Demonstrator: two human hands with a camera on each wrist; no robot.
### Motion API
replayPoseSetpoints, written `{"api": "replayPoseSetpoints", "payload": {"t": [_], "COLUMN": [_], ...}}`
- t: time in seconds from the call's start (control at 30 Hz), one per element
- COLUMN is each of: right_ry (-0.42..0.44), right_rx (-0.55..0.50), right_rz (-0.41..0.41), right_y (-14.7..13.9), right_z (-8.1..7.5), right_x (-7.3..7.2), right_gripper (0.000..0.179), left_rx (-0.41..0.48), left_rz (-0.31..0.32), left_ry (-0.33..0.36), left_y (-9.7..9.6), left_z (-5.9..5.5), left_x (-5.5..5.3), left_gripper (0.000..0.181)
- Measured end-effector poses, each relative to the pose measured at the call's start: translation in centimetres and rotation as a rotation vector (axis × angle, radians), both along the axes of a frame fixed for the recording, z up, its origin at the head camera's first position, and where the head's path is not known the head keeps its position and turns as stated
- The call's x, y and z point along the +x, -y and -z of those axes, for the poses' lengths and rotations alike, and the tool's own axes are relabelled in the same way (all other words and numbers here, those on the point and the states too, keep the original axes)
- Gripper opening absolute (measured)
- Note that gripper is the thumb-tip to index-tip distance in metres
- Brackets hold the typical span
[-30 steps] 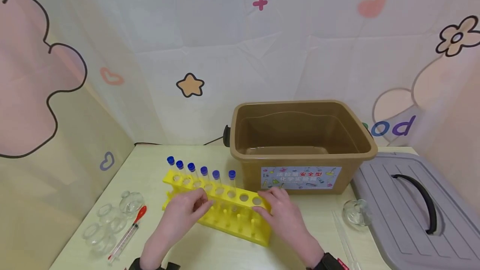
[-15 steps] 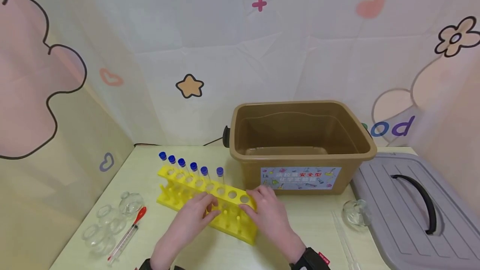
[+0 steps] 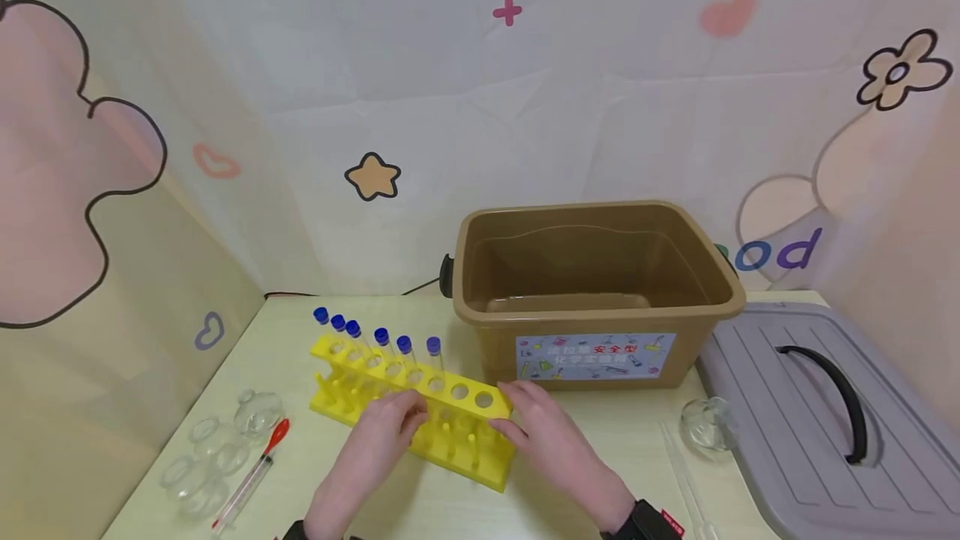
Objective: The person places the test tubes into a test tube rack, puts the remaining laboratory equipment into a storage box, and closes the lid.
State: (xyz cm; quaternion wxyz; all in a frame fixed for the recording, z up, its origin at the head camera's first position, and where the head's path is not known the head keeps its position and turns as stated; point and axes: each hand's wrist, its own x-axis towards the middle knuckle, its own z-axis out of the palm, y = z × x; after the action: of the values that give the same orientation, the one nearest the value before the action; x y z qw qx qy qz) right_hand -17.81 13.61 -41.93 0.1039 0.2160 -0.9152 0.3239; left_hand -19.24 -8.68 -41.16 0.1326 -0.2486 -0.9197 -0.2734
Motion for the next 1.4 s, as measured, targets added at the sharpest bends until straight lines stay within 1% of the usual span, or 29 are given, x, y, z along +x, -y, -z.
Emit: {"api": "replayPoseSetpoints", "payload": {"t": [0.17,0.27,0.33,0.4,0.47,0.53,0.6,0.67,0.7,0.77,0.87,0.97,1.03,1.13,1.2,1.27,1.37,1.4], "right_ry": [-0.001,-0.008,-0.009,-0.011,-0.012,-0.025,-0.046,-0.069,-0.075,-0.081,-0.071,-0.05,-0.033,-0.022,-0.053,-0.134,-0.339,-0.416], "right_rx": [-0.04,-0.056,-0.069,-0.078,-0.088,-0.092,-0.085,-0.072,-0.071,-0.07,-0.091,-0.117,-0.129,-0.12,-0.102,-0.087,-0.08,-0.082], "right_rz": [-0.002,0.008,0.012,0.019,0.024,0.029,0.034,0.029,0.023,0.014,-0.008,-0.032,-0.048,-0.067,-0.066,-0.06,-0.068,-0.074], "right_y": [0.0,0.4,0.6,0.8,1.0,1.2,1.5,1.7,1.8,2.1,2.3,2.5,2.4,2.2,1.9,1.5,0.4,-0.1], "right_z": [0.2,0.2,0.2,0.2,0.2,0.1,0.1,0.1,0.2,0.3,0.4,0.4,0.3,0.0,-0.4,-1.0,-2.1,-2.5], "right_x": [-0.4,-0.6,-0.8,-0.9,-1.0,-1.2,-1.4,-1.6,-1.7,-1.8,-2.0,-2.0,-1.9,-1.7,-1.4,-1.1,-0.7,-0.7], "right_gripper": [0.045,0.044,0.043,0.043,0.043,0.043,0.041,0.04,0.04,0.039,0.04,0.042,0.042,0.042,0.041,0.04,0.035,0.03], "left_rx": [0.006,-0.014,-0.034,-0.041,-0.043,-0.043,-0.064,-0.102,-0.122,-0.163,-0.213,-0.254,-0.273,-0.274,-0.271,-0.271,-0.275,-0.277], "left_rz": [-0.028,-0.063,-0.082,-0.083,-0.059,-0.008,0.051,0.096,0.107,0.108,0.084,0.058,0.038,0.008,-0.004,-0.006,-0.013,-0.016], "left_ry": [-0.006,-0.039,-0.093,-0.176,-0.264,-0.338,-0.375,-0.377,-0.37,-0.35,-0.319,-0.307,-0.307,-0.31,-0.309,-0.31,-0.304,-0.299], "left_y": [0.0,0.1,0.1,-0.1,-0.4,-1.0,-1.6,-2.1,-2.3,-2.6,-2.7,-2.8,-2.9,-3.0,-3.0,-3.0,-2.9,-2.9], "left_z": [0.0,0.1,0.3,0.3,0.3,0.3,0.2,0.2,0.3,0.4,0.8,1.2,1.4,1.5,1.6,1.6,1.6,1.5], "left_x": [0.0,0.1,0.2,0.3,0.5,0.7,0.8,0.9,0.9,1.0,1.0,1.1,1.0,0.9,0.8,0.7,0.5,0.4], "left_gripper": [0.008,0.009,0.01,0.013,0.017,0.02,0.024,0.032,0.035,0.04,0.047,0.052,0.051,0.048,0.046,0.046,0.046,0.046]}}
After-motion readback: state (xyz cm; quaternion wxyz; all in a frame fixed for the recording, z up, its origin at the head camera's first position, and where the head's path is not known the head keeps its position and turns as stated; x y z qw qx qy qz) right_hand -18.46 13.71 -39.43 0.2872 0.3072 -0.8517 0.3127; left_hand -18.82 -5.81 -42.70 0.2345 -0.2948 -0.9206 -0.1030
